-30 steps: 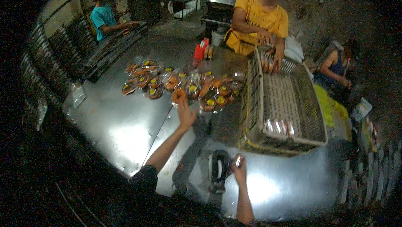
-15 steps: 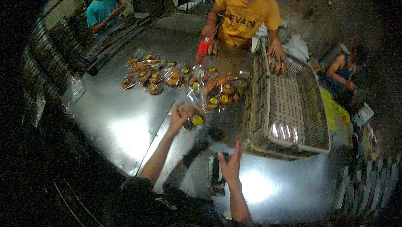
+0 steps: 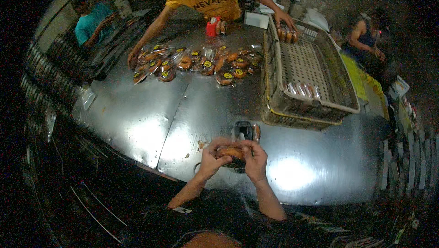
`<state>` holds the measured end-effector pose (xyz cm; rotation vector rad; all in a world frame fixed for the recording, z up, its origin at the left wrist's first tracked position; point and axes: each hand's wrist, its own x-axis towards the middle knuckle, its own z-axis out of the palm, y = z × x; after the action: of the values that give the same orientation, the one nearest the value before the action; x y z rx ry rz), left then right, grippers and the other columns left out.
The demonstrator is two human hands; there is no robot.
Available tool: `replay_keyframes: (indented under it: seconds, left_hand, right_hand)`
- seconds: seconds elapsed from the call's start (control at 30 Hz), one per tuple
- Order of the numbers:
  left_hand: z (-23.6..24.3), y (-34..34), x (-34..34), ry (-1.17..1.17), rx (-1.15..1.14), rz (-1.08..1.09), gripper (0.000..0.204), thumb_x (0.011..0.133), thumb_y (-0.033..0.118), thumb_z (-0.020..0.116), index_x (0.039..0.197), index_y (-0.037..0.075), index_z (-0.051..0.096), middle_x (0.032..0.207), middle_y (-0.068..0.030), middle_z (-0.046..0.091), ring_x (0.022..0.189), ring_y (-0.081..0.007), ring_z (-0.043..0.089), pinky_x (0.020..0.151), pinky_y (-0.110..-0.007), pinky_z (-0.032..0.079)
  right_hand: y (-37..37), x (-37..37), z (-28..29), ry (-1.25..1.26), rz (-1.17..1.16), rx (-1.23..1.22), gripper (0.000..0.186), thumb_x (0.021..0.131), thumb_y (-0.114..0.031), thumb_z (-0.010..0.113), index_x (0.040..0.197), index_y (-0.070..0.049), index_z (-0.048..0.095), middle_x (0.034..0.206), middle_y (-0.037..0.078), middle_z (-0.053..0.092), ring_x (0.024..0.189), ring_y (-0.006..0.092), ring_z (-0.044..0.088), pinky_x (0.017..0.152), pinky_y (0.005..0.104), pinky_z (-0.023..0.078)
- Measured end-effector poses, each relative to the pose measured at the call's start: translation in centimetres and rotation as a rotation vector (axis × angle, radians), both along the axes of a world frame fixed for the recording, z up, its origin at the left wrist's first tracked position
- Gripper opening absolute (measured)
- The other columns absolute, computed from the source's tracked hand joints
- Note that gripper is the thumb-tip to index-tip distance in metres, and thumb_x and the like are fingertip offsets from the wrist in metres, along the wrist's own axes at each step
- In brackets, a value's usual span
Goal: The person repeatedly picks doughnuts from a metal table, places them into clear plastic bags, seals the bags, and stacks the packaged doughnuts in a plastic crate. Other workers are visible in the background performing similar packaging tasks.
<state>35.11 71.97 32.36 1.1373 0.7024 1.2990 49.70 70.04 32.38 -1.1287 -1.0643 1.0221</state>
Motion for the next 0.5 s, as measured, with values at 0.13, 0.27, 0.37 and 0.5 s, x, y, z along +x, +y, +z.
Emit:
replay_keyframes:
  seconds: [0.13, 0.27, 0.37, 0.5]
  left_hand:
    - [1.2, -1.1, 0.1, 0.262, 0.153, 0.007, 0.019, 0.068, 0.004, 0.066, 0.086, 0.0, 0.062, 0.089, -0.0048, 0.052, 0.08, -0.0111, 0.051, 0.066, -0.019, 0.04]
    - [1.4, -1.4, 0.1, 0.231, 0.01, -0.062, 0.016, 0.072, 0.005, 0.062, 0.087, -0.002, 0.061, 0.087, -0.0048, 0.055, 0.08, -0.0101, 0.052, 0.067, -0.019, 0.041]
    - [0.9, -1.9, 0.0, 0.184, -0.106, -0.079, 0.018, 0.076, 0.006, 0.061, 0.091, -0.003, 0.059, 0.085, -0.0061, 0.06, 0.077, -0.0102, 0.054, 0.069, -0.02, 0.042]
    - [0.8, -3.1, 0.9, -0.092, -0.338, 0.083, 0.016, 0.079, 0.008, 0.06, 0.088, -0.004, 0.059, 0.081, -0.0087, 0.06, 0.074, -0.0103, 0.056, 0.066, -0.021, 0.044]
  right_hand:
    - [-0.9, 0.3, 0.7, 0.414, 0.125, 0.027, 0.03, 0.088, -0.025, 0.045, 0.09, 0.003, 0.057, 0.085, 0.005, 0.06, 0.079, 0.013, 0.055, 0.075, 0.0244, 0.042]
    - [-1.2, 0.9, 1.9, 0.316, 0.296, -0.556, 0.026, 0.086, -0.02, 0.043, 0.089, 0.0, 0.058, 0.082, 0.004, 0.058, 0.077, 0.0111, 0.053, 0.069, 0.0234, 0.041]
    - [-2.2, 0.1, 2.6, 0.052, 0.121, -0.145, 0.023, 0.085, -0.019, 0.05, 0.093, 0.001, 0.057, 0.081, 0.004, 0.055, 0.079, 0.0117, 0.052, 0.065, 0.022, 0.042]
    - [-3.3, -0.8, 3.1, -0.399, 0.086, 0.248, 0.027, 0.083, -0.021, 0.055, 0.095, 0.003, 0.057, 0.083, 0.005, 0.055, 0.081, 0.0129, 0.052, 0.067, 0.0206, 0.041]
